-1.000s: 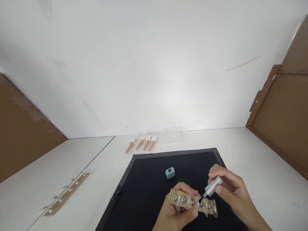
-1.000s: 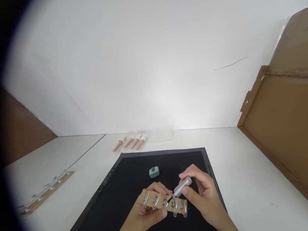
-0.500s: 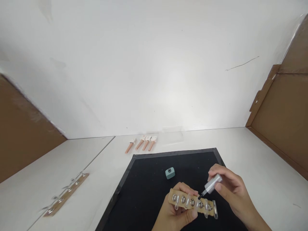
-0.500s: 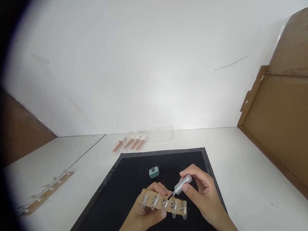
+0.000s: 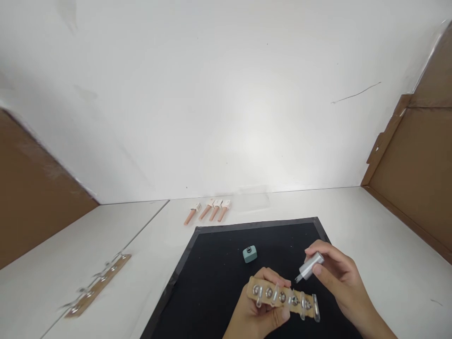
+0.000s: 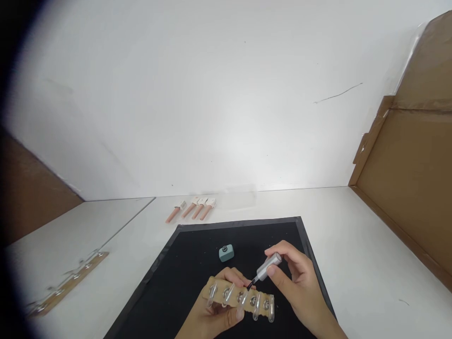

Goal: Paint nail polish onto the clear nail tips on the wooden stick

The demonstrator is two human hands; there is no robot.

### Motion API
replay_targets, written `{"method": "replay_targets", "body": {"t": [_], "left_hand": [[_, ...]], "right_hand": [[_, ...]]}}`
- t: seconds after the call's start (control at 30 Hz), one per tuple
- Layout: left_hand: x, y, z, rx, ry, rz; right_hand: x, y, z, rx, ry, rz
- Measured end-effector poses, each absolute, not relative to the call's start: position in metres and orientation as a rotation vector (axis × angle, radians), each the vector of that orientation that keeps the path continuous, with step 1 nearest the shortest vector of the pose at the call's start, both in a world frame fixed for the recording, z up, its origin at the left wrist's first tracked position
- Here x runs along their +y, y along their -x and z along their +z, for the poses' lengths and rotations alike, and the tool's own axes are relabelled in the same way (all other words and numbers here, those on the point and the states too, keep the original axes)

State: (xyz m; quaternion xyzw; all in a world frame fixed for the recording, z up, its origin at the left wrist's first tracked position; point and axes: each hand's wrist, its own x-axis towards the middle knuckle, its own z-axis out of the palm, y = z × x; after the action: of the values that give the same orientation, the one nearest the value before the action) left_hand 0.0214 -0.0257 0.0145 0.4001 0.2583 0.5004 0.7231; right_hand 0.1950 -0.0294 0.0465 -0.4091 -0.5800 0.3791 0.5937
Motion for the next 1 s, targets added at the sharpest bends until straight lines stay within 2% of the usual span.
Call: {"method": "replay_targets", "body": {"t": [0.4, 0.6, 0.77, 1.0], "left_hand": [[-0.025, -0.020, 0.011, 0.617, -0.963, 1.101], [-0.025, -0.016, 0.004, 0.823, -1.630, 1.243], [-0.022, -0.014, 0.005, 0.774, -2.248, 1.231], [-0.019, -0.011, 0.017, 0.790, -2.492, 1.446]], "right_hand": [[-0.025, -0.199, 0.050, -1.302, 0.958, 0.813], [-0.026, -0.200, 0.048, -1.230, 0.987, 0.670], [-0.030, -0.197, 0.050, -1.401, 0.978, 0.472], [-0.032, -0.192, 0.053, -1.739, 0.808, 0.232]]}}
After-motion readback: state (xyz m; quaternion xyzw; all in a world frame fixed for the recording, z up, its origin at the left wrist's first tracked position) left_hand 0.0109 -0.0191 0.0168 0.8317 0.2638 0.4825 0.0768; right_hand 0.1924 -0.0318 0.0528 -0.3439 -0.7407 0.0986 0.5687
